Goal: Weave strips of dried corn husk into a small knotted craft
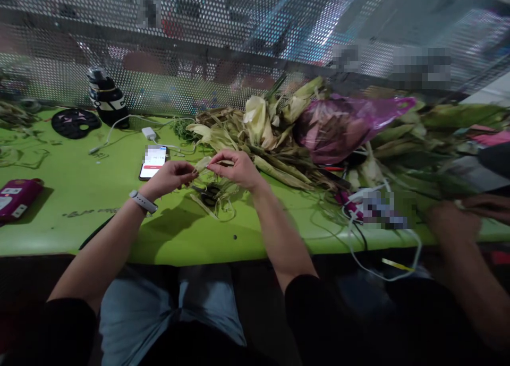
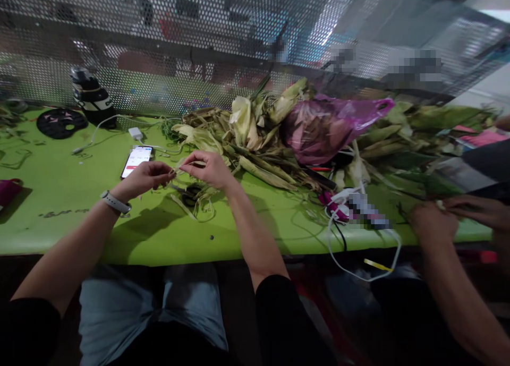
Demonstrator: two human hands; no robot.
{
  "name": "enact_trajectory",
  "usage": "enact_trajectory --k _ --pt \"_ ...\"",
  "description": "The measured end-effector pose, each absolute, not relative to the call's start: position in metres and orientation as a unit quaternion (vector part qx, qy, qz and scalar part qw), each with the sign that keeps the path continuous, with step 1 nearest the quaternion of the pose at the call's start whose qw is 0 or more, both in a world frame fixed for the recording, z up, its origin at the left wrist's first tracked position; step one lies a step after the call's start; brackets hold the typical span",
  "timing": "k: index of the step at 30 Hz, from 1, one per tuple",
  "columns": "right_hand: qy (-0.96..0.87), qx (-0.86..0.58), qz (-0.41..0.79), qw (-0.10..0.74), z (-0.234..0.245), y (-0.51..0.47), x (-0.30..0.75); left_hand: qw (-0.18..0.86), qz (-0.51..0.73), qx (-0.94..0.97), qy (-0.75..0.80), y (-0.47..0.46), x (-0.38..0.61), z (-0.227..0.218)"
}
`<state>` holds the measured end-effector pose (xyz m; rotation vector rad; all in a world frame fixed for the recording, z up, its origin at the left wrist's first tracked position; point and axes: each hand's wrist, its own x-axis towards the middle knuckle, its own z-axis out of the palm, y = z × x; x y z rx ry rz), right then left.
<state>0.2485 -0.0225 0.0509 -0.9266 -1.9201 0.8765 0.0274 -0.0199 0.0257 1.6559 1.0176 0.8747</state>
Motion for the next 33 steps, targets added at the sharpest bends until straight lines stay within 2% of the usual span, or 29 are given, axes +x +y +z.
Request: enact_trajectory --k 5,12,18,26,33 --pt "-0.748 -0.354 0.343 0.445 0.043 -0.027 0.228 0.538 0.285 0.715 0.343 -0.03 0.039 0.026" --pt "-0.651 -0.368 0.501 0.434 0.016 -0.002 0.218 0.621 0.277 0.661 0.317 -0.033 0.04 0.026" --pt "-0.624 -0.403 0.536 0.401 0.016 -0.002 0.221 0.656 0.281 0.632 0.302 -0.03 0.037 0.023" --pt "-0.658 -0.376 0.585 0.289 0.026 -0.005 0.231 0.669 0.3 0.607 0.308 -0.027 0.032 0.023" --pt "-0.656 -0.387 0.55 0.343 0.024 -0.007 0.228 0.66 0.306 0.597 0.338 -0.023 0.034 0.019"
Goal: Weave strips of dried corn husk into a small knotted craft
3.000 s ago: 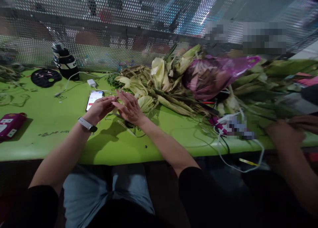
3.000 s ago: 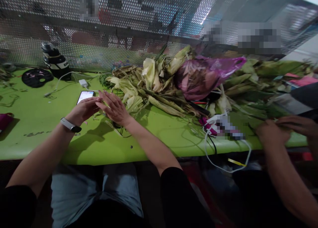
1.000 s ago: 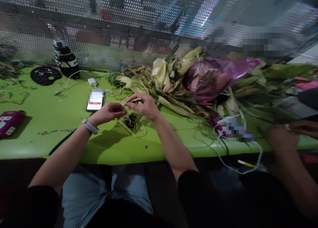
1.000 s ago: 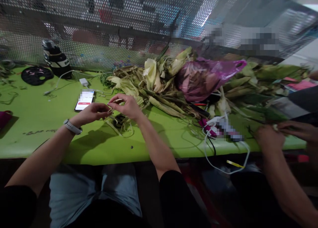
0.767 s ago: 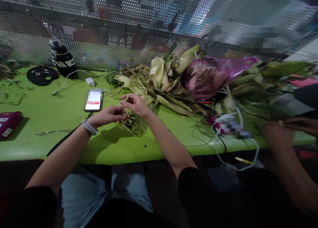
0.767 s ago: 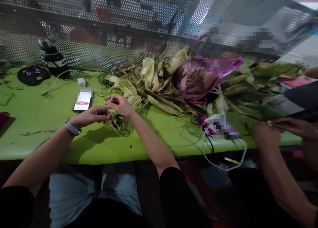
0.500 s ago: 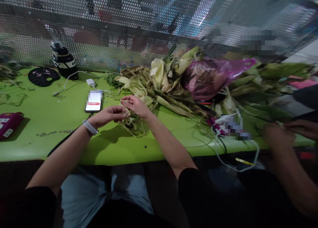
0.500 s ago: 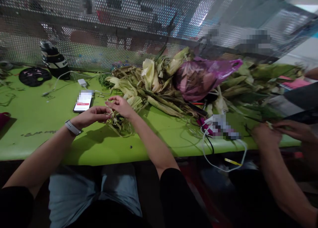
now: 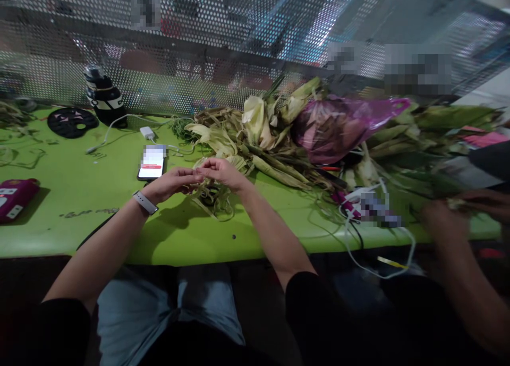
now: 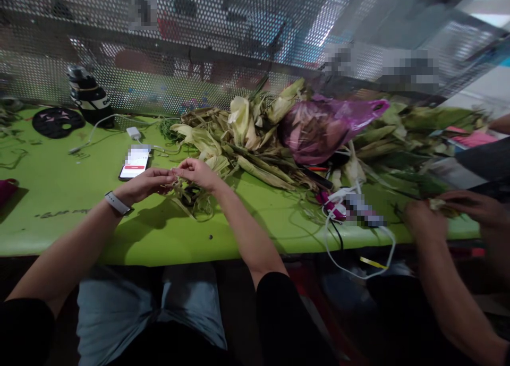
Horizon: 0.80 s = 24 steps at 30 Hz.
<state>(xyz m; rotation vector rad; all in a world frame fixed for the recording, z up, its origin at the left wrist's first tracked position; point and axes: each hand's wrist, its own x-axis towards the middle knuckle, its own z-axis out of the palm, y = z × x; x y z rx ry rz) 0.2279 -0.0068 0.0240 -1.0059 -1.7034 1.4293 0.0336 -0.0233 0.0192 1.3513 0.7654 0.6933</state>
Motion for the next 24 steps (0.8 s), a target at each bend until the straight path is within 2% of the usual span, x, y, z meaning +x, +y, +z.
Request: enact_trajectory --k 6,13,20,24 --pt "-0.652 -0.421 0.534 0.336 0.032 -0.008 0.232 0.624 0.356 0.59 0.368 -0.018 0.034 0.014" --pt "-0.621 -0.414 0.59 0.307 0.031 0.009 0.259 0.598 0.298 0.669 0.324 -0.022 0.028 0.025" --pt "-0.528 -0.382 0.604 0.459 0.031 0.006 0.249 0.569 0.282 0.686 0.354 -0.021 0.032 0.021" --pt "-0.579 -0.382 0.51 0.509 0.032 -0.004 0.239 0.558 0.315 0.655 0.401 -0.02 0.037 0.019"
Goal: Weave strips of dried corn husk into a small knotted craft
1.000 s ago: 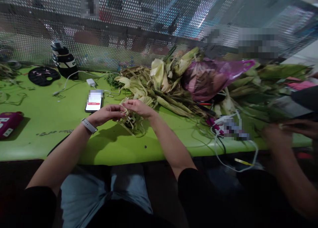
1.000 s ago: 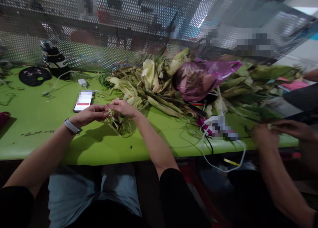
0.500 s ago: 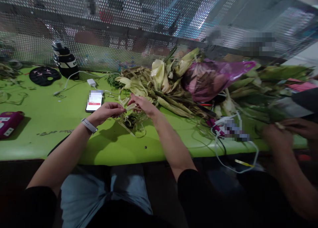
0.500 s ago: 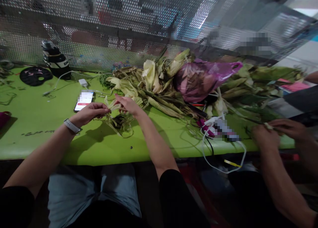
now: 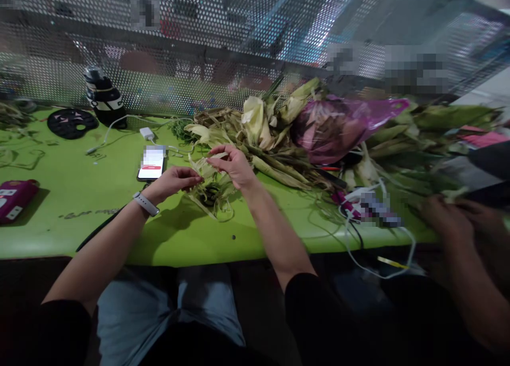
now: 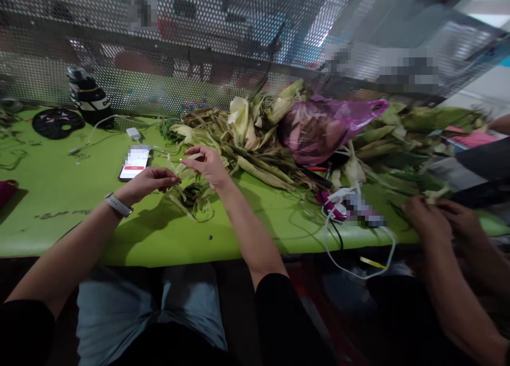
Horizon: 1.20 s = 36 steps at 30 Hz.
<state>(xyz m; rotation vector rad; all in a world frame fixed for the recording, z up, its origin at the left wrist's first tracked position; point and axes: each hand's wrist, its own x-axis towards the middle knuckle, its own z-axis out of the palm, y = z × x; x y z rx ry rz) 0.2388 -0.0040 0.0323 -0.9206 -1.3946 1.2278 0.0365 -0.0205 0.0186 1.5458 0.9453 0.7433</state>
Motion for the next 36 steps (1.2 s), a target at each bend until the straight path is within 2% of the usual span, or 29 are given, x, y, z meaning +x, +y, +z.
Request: enact_trajectory --k 5,11,16,20,22,28,36 --pt "-0.645 -0.377 0.368 0.553 0.032 -0.017 0.228 0.555 0.345 0.629 0.421 -0.021 0.038 0.016" --pt "-0.685 -0.315 0.403 0.518 0.025 -0.016 0.224 0.56 0.348 0.639 0.396 -0.019 0.036 0.012" --pt "-0.728 -0.307 0.302 0.533 0.031 -0.02 0.225 0.558 0.353 0.627 0.414 -0.022 0.038 0.017" --pt "-0.76 -0.281 0.359 0.463 0.032 -0.024 0.227 0.576 0.365 0.6 0.418 -0.024 0.04 0.019" --pt "-0.773 -0.286 0.348 0.446 0.031 -0.022 0.228 0.582 0.374 0.583 0.426 -0.023 0.04 0.017" --pt "-0.853 -0.309 0.098 0.41 0.026 -0.013 0.233 0.625 0.385 0.53 0.424 -0.02 0.038 0.014" --pt "-0.877 -0.327 -0.009 0.352 0.027 -0.018 0.235 0.672 0.376 0.502 0.394 -0.022 0.035 0.018"
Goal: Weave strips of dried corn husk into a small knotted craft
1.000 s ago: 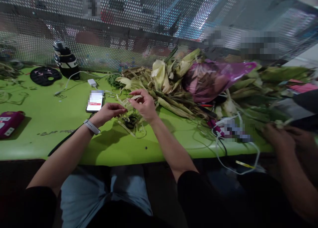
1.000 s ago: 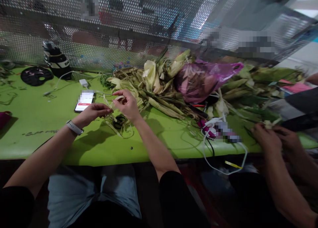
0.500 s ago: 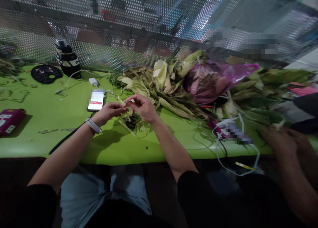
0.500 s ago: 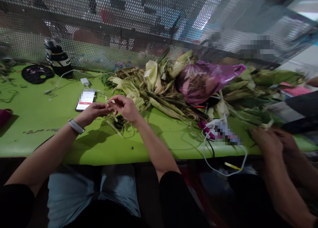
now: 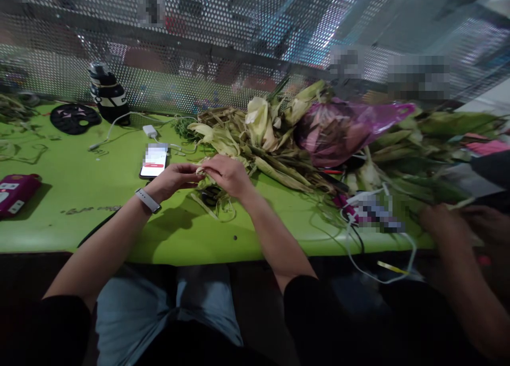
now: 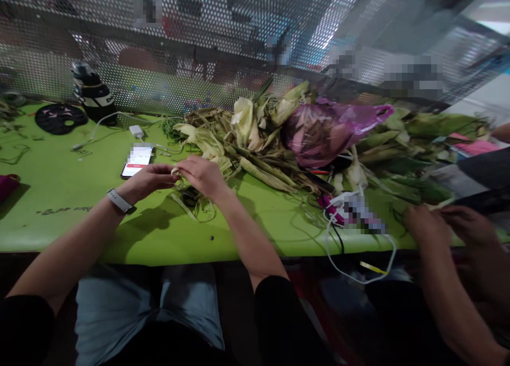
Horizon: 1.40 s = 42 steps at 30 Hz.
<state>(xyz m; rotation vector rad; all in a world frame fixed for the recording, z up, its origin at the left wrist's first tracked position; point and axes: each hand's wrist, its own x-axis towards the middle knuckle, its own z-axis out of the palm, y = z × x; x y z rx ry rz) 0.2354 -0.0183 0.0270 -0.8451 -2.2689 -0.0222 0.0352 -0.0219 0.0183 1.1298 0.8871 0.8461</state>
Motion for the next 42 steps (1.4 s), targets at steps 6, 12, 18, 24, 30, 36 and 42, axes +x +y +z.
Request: enact_trajectory --k 6,12,18,24,30,36,42 --pt "-0.885 -0.316 -0.072 0.335 0.0285 -0.0163 0.2399 0.685 0.37 0.498 0.38 -0.0232 0.0359 0.0196" --pt "-0.894 -0.295 -0.105 0.32 0.0277 -0.0163 0.2388 0.69 0.378 0.494 0.37 -0.0214 0.0359 0.0177" --pt "-0.891 -0.286 -0.105 0.337 0.0254 -0.0144 0.2394 0.687 0.381 0.503 0.36 -0.0219 0.035 0.0196" --pt "-0.888 -0.298 -0.085 0.34 0.0268 -0.0138 0.2413 0.679 0.381 0.519 0.352 -0.0229 0.0353 0.0204" --pt "-0.887 -0.304 -0.088 0.335 0.0317 -0.0182 0.2413 0.671 0.383 0.519 0.366 -0.022 0.0345 0.0181" --pt "-0.875 -0.323 -0.088 0.349 0.0311 -0.0173 0.2415 0.657 0.392 0.531 0.364 -0.0238 0.0351 0.0218" --pt "-0.871 -0.33 -0.075 0.355 0.0281 -0.0137 0.2424 0.619 0.408 0.564 0.364 -0.021 0.0352 0.0191"
